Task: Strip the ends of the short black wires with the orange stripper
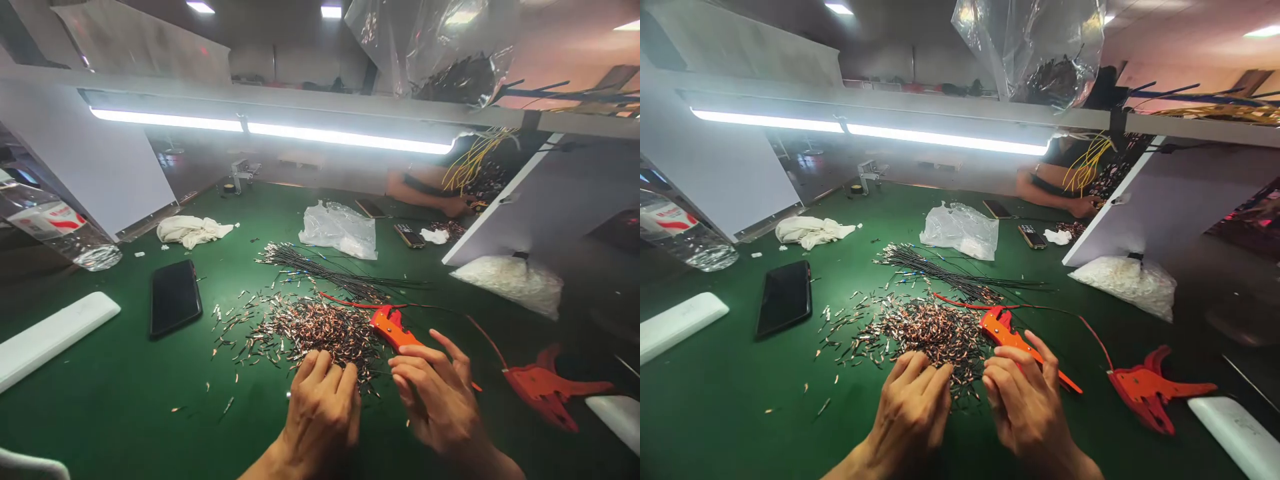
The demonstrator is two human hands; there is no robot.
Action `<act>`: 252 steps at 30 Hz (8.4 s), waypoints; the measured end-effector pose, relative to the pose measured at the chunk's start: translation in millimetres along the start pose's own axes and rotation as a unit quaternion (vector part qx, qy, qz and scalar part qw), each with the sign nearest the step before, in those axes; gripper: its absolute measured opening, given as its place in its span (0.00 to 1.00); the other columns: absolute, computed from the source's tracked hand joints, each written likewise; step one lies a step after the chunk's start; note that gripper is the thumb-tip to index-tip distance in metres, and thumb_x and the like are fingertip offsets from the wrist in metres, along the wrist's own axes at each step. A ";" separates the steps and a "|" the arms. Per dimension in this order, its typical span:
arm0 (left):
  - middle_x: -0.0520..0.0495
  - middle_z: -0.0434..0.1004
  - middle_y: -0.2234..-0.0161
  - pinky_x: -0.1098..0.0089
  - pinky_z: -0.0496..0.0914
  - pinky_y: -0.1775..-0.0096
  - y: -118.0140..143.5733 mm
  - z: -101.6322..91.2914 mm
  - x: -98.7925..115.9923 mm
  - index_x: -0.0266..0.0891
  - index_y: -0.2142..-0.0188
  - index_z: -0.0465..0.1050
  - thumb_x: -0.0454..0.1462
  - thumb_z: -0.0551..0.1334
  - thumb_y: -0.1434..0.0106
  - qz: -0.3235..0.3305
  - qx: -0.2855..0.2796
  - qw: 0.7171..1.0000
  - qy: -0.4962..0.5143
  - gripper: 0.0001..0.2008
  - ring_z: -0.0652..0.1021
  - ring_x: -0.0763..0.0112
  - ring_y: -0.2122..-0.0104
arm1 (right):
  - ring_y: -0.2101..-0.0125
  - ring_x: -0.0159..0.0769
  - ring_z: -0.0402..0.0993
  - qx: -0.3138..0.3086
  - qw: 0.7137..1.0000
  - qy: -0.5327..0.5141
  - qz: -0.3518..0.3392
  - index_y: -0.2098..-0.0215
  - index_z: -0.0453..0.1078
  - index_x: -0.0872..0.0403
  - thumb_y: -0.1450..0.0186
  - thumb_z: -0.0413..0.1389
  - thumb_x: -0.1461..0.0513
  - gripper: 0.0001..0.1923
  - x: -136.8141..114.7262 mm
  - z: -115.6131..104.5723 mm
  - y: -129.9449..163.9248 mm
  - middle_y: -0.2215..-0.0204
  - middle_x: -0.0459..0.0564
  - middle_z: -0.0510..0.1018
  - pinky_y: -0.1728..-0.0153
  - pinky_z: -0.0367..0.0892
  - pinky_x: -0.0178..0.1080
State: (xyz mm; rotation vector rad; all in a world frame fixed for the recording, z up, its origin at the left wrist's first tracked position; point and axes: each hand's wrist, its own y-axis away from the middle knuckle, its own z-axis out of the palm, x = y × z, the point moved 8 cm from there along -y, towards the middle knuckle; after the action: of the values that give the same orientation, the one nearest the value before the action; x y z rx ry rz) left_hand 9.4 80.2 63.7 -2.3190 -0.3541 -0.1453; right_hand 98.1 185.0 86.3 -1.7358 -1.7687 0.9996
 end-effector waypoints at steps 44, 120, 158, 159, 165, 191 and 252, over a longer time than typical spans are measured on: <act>0.52 0.71 0.78 0.67 0.63 0.71 -10.0 -19.1 -2.1 0.36 0.66 0.70 0.26 0.60 0.36 0.040 0.051 0.997 0.030 0.06 0.69 0.68 0.76 | 0.63 0.51 0.74 -0.136 0.933 0.287 0.167 0.59 0.69 0.55 0.30 0.53 0.54 0.12 78.1 -4.8 13.3 0.64 0.57 0.79 0.63 0.64 0.50; 0.51 0.75 0.73 0.77 0.68 0.73 -5.5 -23.8 -29.8 0.38 0.51 0.68 0.29 0.52 0.28 -0.046 0.043 0.998 -0.017 0.11 0.77 0.74 0.75 | 0.68 0.42 0.78 -0.124 0.299 -0.827 0.460 0.58 0.72 0.62 0.49 0.56 0.65 0.19 -32.7 54.7 35.3 0.67 0.59 0.79 0.65 0.70 0.42; 0.56 0.71 0.80 0.74 0.62 0.75 -13.9 -50.9 -25.6 0.34 0.53 0.72 0.30 0.59 0.31 0.009 0.103 0.994 -0.047 0.08 0.69 0.78 0.82 | 0.68 0.39 0.75 -0.139 0.344 -0.816 0.443 0.53 0.71 0.59 0.46 0.61 0.66 0.22 -24.0 68.7 52.4 0.67 0.52 0.76 0.66 0.71 0.43; 0.56 0.72 0.79 0.74 0.62 0.75 -12.7 -49.8 -24.1 0.35 0.55 0.72 0.31 0.59 0.31 0.006 0.105 0.993 -0.046 0.07 0.70 0.78 0.82 | 0.68 0.40 0.75 -0.131 0.355 -0.812 0.444 0.52 0.71 0.59 0.48 0.59 0.67 0.23 -21.4 69.3 52.9 0.67 0.52 0.76 0.67 0.71 0.43; 0.55 0.69 0.81 0.70 0.59 0.75 -9.1 -42.8 -8.4 0.36 0.59 0.73 0.30 0.61 0.33 0.038 0.088 0.994 -0.051 0.04 0.67 0.73 0.81 | 0.64 0.40 0.73 -0.136 0.470 -0.747 0.451 0.54 0.71 0.55 0.49 0.57 0.68 0.22 -10.6 67.1 54.5 0.64 0.51 0.76 0.61 0.68 0.44; 0.53 0.70 0.82 0.66 0.55 0.77 -11.9 -35.7 6.9 0.33 0.63 0.72 0.27 0.59 0.36 0.056 0.049 0.997 0.027 0.04 0.64 0.70 0.82 | 0.71 0.33 0.60 -0.212 0.554 -0.670 0.447 0.59 0.66 0.54 0.36 0.62 0.51 0.18 -25.5 67.6 49.1 0.70 0.46 0.67 0.68 0.60 0.37; 0.51 0.68 0.78 0.65 0.60 0.69 -5.2 -4.0 20.6 0.37 0.69 0.71 0.27 0.54 0.36 0.112 -0.061 0.988 0.085 0.10 0.65 0.67 0.77 | 0.70 0.37 0.67 -0.084 0.727 -0.453 0.509 0.65 0.70 0.51 0.35 0.59 0.54 0.09 18.0 48.0 55.6 0.71 0.46 0.73 0.65 0.67 0.38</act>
State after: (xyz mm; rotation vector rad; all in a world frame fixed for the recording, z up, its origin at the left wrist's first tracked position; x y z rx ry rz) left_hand 27.6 85.1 74.4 -2.4272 0.0035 -0.2583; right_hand 95.8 190.8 10.9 -2.6705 -1.1744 2.5571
